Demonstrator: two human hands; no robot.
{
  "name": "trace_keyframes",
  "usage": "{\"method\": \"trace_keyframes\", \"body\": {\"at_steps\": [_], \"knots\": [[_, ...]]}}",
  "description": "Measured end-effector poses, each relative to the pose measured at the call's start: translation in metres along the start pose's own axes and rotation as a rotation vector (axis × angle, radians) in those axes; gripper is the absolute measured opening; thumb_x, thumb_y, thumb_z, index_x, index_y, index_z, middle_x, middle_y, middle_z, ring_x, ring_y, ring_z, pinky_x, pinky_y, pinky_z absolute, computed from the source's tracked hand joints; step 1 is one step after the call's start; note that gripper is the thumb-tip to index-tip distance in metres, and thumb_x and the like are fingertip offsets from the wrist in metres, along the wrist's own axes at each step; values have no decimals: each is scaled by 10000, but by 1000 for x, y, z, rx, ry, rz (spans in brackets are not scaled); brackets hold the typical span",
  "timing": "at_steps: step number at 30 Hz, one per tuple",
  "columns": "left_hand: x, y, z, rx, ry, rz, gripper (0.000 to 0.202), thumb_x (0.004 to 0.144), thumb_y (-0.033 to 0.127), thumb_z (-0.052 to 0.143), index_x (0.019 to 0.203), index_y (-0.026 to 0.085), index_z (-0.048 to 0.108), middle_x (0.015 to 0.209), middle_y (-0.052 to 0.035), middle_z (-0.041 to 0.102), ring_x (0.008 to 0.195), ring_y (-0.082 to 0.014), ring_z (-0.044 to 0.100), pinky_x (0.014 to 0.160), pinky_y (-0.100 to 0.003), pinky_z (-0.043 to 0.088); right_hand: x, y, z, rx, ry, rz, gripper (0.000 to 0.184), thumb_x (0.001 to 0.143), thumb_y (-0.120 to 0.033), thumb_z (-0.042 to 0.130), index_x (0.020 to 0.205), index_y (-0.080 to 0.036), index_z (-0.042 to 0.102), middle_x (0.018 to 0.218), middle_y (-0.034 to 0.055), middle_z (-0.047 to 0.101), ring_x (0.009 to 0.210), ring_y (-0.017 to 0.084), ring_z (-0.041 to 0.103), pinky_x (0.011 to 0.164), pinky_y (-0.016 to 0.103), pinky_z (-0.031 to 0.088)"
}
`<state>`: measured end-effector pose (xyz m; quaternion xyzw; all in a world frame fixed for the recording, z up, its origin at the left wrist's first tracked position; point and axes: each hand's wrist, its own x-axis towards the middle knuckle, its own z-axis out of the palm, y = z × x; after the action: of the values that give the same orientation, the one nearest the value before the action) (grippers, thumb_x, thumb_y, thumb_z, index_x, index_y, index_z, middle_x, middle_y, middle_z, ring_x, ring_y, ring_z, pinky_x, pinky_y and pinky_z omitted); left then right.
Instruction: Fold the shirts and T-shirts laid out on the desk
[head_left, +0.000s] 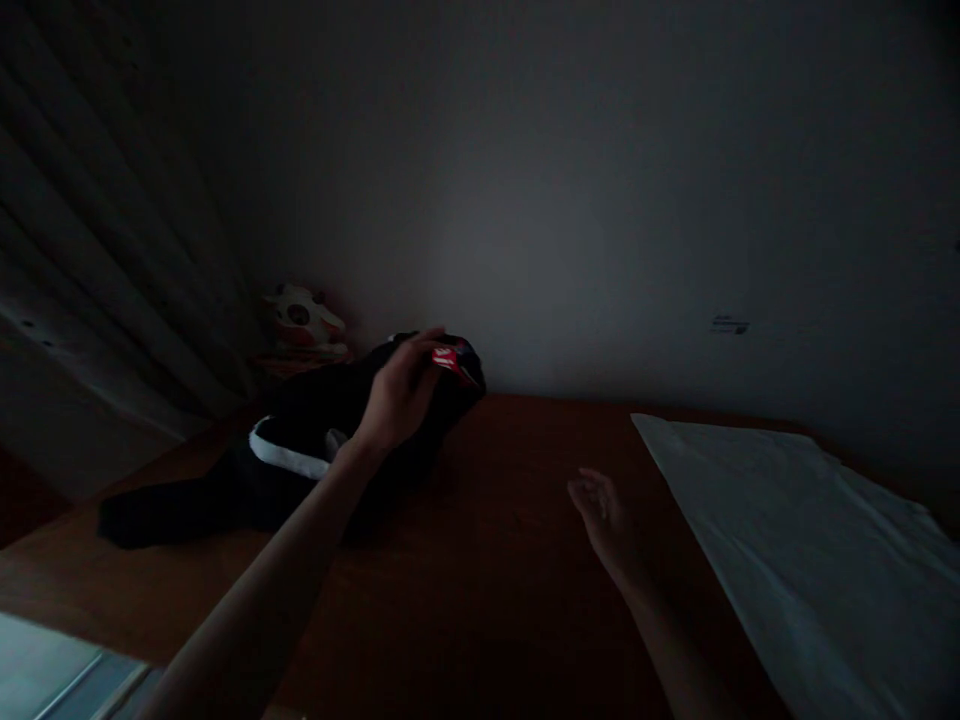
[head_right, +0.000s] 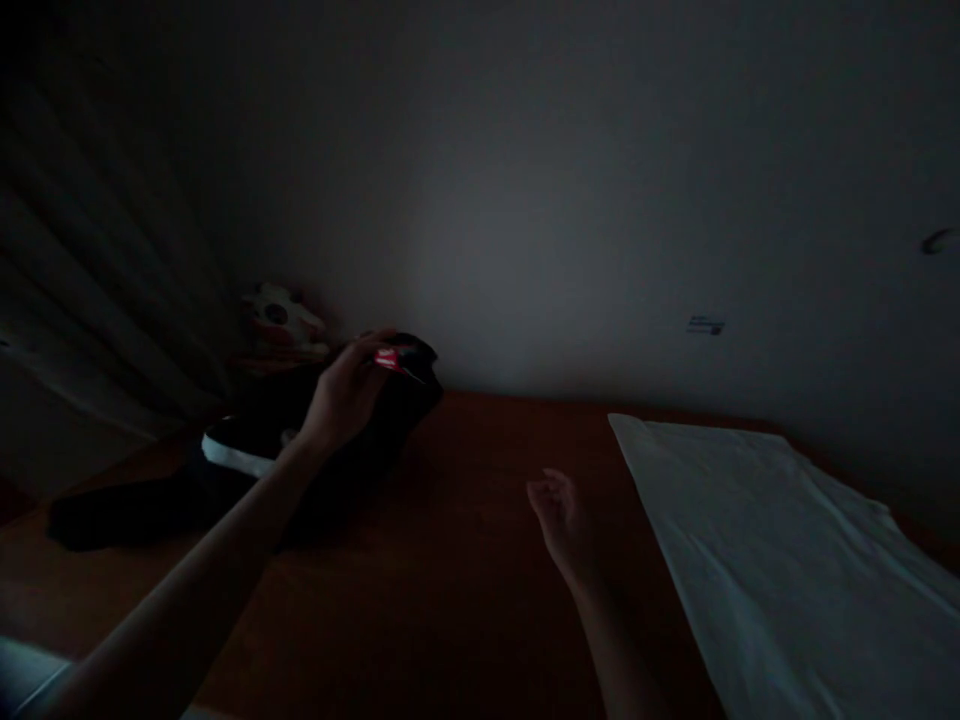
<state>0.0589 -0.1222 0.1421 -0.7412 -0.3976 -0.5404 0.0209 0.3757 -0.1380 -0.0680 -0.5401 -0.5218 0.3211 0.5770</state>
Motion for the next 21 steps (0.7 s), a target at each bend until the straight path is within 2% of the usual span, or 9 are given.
{"method": "trace_keyframes", "body": {"at_steps": [3,5,6,8,10,12,15,17,21], "knots": [[-30,23,42,-172,-442,58,361,994,293,489,1337,234,585,1512,-110,539,1360,-241,545,1129,-442,446,-5,-3,0,188,-143,-53,858,768,-635,715,1473,-280,380,1365,151,623,1179,280,648,941,454,548],[-55,28,66,-197,-630,52,392,993,283,502,1380,263,558,1485,-87,571,1353,-228,554,1119,-436,467,-8,-6,0,163,-207,-89,1007,731,-597,770,1549,-305,261,1484,146,535,1287,286,585,1016,491,514],[-67,28,76,-185,-671,54,381,988,270,507,1363,267,573,1460,-81,596,1339,-222,567,1105,-430,484,-9,-7,1,98,-211,-109,1027,708,-575,797,1550,-304,274,1507,138,515,1323,291,556,1054,510,486],[-88,24,90,-129,-690,79,340,976,242,515,1300,262,617,1402,-77,640,1301,-216,595,1076,-423,504,-10,-9,3,-53,-179,-140,879,695,-543,809,1453,-270,457,1447,126,578,1306,303,566,1089,527,449],[-101,19,95,-40,-643,107,299,965,240,531,1240,249,646,1338,-82,674,1248,-224,621,1045,-430,509,-8,-10,5,-130,-134,-126,607,727,-560,761,1228,-239,644,1255,119,702,1162,309,657,1036,510,487],[-106,13,92,66,-578,108,269,961,283,551,1204,238,658,1282,-90,692,1196,-240,636,1018,-445,504,-2,-9,3,-130,-42,-62,471,758,-606,696,1044,-232,699,1068,114,760,1009,305,711,941,474,534],[-104,4,77,218,-532,72,320,937,414,600,1195,234,658,1257,-103,685,1162,-270,634,1002,-461,489,11,-3,-13,-118,229,37,526,788,-667,615,1032,-206,681,1049,140,756,979,306,708,895,441,539],[-103,-5,66,314,-539,26,453,890,528,636,1237,236,641,1285,-113,667,1180,-309,618,1024,-496,467,20,3,-27,-134,389,62,560,815,-661,565,1086,-180,656,1102,163,732,1025,308,687,922,435,519],[-114,-29,59,411,-626,-138,720,754,701,691,1282,216,618,1265,-139,669,1136,-373,641,1012,-552,470,28,14,-45,-182,521,33,696,799,-630,577,1287,-135,537,1293,207,619,1182,325,603,1008,466,463]]}}
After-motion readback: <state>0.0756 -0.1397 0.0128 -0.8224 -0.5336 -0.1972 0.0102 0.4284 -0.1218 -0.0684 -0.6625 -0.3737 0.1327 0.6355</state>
